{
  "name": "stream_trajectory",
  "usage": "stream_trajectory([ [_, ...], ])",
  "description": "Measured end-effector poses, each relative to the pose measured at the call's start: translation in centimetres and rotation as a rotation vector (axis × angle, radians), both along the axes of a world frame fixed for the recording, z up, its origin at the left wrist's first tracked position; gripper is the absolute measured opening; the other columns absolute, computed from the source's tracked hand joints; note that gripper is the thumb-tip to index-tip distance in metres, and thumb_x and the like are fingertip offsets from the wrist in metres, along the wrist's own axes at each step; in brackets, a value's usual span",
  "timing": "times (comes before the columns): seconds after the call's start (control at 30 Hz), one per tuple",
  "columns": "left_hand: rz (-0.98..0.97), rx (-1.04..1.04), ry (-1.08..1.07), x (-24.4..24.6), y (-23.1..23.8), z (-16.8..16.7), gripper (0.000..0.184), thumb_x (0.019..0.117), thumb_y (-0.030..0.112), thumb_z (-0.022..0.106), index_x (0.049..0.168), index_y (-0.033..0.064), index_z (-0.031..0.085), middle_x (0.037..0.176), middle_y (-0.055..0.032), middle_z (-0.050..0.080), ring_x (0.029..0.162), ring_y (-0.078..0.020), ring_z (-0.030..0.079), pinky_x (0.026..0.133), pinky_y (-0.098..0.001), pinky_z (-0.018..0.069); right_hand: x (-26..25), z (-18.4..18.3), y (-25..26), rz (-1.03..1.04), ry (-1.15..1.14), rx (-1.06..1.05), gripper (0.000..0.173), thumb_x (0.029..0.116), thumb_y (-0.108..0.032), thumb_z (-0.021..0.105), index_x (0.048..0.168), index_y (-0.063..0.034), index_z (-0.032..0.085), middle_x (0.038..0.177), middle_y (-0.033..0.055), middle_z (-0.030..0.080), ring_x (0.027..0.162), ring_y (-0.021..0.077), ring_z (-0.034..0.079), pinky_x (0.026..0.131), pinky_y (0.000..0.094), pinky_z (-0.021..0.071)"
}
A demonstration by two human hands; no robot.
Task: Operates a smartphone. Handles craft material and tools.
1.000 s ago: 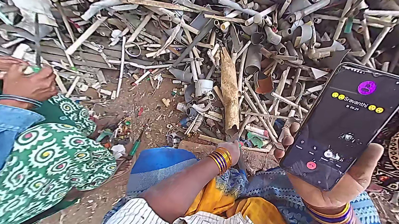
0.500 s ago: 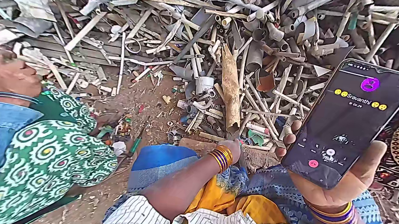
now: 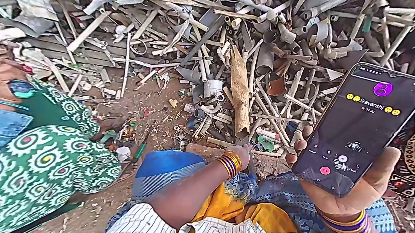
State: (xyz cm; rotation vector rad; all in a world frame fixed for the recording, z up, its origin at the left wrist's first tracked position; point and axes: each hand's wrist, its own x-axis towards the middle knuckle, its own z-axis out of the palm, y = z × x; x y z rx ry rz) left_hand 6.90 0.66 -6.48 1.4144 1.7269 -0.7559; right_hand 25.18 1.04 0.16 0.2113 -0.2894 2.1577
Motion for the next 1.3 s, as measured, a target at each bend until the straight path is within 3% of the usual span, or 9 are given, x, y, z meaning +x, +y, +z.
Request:
stream_trajectory([
  [0.3, 0.022, 0.016, 0.019, -0.8, 0.4, 0.8, 0.062, 0.1035, 0.018, 0.052, 0.156, -0.0045, 0.028, 0.140, -0.0289, 0.056, 0.130, -0.0428, 0.057, 0.104, -0.0597, 0.0464, 0.0, 0.1, 0.1, 0.005, -0.020, 0.035, 0.068, 0.0928, -0.059, 0.058, 0.138, -0.0079, 0.059, 0.135, 0.0234, 0.060, 0.121, 0.0391, 0.062, 0.100, 0.0538, 0.0520],
  [0.47, 0.027, 0.010, 0.047, -1.2, 0.7, 2.2, 0.052, 0.1072, 0.021, 0.047, 0.149, -0.0078, 0.037, 0.140, -0.0299, 0.055, 0.131, -0.0433, 0.056, 0.105, -0.0594, 0.0458, 0.0, -0.1, 0.0, 0.038, 0.017, 0.026, 0.067, 0.0923, -0.057, 0.061, 0.138, -0.0070, 0.059, 0.136, 0.0237, 0.060, 0.122, 0.0394, 0.061, 0.102, 0.0540, 0.0512],
  [0.6, 0.044, 0.036, 0.080, -2.7, 0.8, 3.8, 0.043, 0.1045, 0.018, 0.051, 0.138, -0.0087, 0.050, 0.135, -0.0300, 0.059, 0.127, -0.0449, 0.058, 0.102, -0.0622, 0.0467, 0.0, -0.2, 0.0, 0.038, -0.001, 0.039, 0.066, 0.0930, -0.057, 0.060, 0.139, -0.0096, 0.059, 0.136, 0.0229, 0.060, 0.124, 0.0382, 0.061, 0.104, 0.0526, 0.0510],
  [0.73, 0.061, 0.000, 0.123, -3.6, 0.7, 5.3, 0.041, 0.1071, 0.023, 0.047, 0.134, -0.0080, 0.053, 0.136, -0.0286, 0.058, 0.129, -0.0428, 0.057, 0.102, -0.0608, 0.0461, -0.2, -0.4, 0.0, 0.030, 0.010, 0.059, 0.065, 0.0945, -0.057, 0.059, 0.138, -0.0094, 0.061, 0.137, 0.0226, 0.061, 0.125, 0.0382, 0.061, 0.104, 0.0528, 0.0508],
  [0.93, 0.165, 0.052, 0.114, -4.1, 1.2, 0.9, 0.044, 0.1045, 0.016, 0.050, 0.141, -0.0085, 0.048, 0.141, -0.0289, 0.056, 0.132, -0.0427, 0.056, 0.106, -0.0606, 0.0449, -0.8, -0.3, 0.2, 0.047, 0.029, 0.056, 0.064, 0.0947, -0.057, 0.058, 0.138, -0.0103, 0.061, 0.137, 0.0229, 0.061, 0.124, 0.0375, 0.062, 0.104, 0.0521, 0.0510],
  [1.07, 0.288, 0.091, 0.057, -3.7, 1.1, -2.0, 0.048, 0.1068, 0.016, 0.046, 0.148, -0.0085, 0.039, 0.144, -0.0281, 0.053, 0.135, -0.0393, 0.054, 0.111, -0.0555, 0.0430, -1.5, -0.4, 0.2, 0.027, 0.044, 0.062, 0.061, 0.0953, -0.055, 0.058, 0.137, -0.0108, 0.061, 0.137, 0.0225, 0.061, 0.124, 0.0386, 0.062, 0.103, 0.0535, 0.0519],
  [1.2, 0.463, 0.144, -0.028, -2.8, -0.3, -4.9, 0.054, 0.1082, 0.017, 0.045, 0.154, -0.0082, 0.029, 0.147, -0.0288, 0.051, 0.136, -0.0366, 0.054, 0.112, -0.0500, 0.0434, -1.7, -0.6, 0.1, 0.019, 0.021, 0.086, 0.061, 0.0950, -0.057, 0.059, 0.137, -0.0119, 0.062, 0.136, 0.0217, 0.062, 0.123, 0.0371, 0.062, 0.103, 0.0528, 0.0518],
  [1.3, 0.687, 0.239, -0.043, -1.8, -0.4, -9.7, 0.058, 0.1077, 0.013, 0.044, 0.156, -0.0085, 0.022, 0.151, -0.0290, 0.046, 0.139, -0.0352, 0.051, 0.115, -0.0468, 0.0417, -1.9, -0.7, 0.2, 0.017, 0.021, 0.097, 0.060, 0.0953, -0.056, 0.059, 0.137, -0.0123, 0.062, 0.135, 0.0214, 0.062, 0.123, 0.0365, 0.063, 0.103, 0.0530, 0.0518],
])
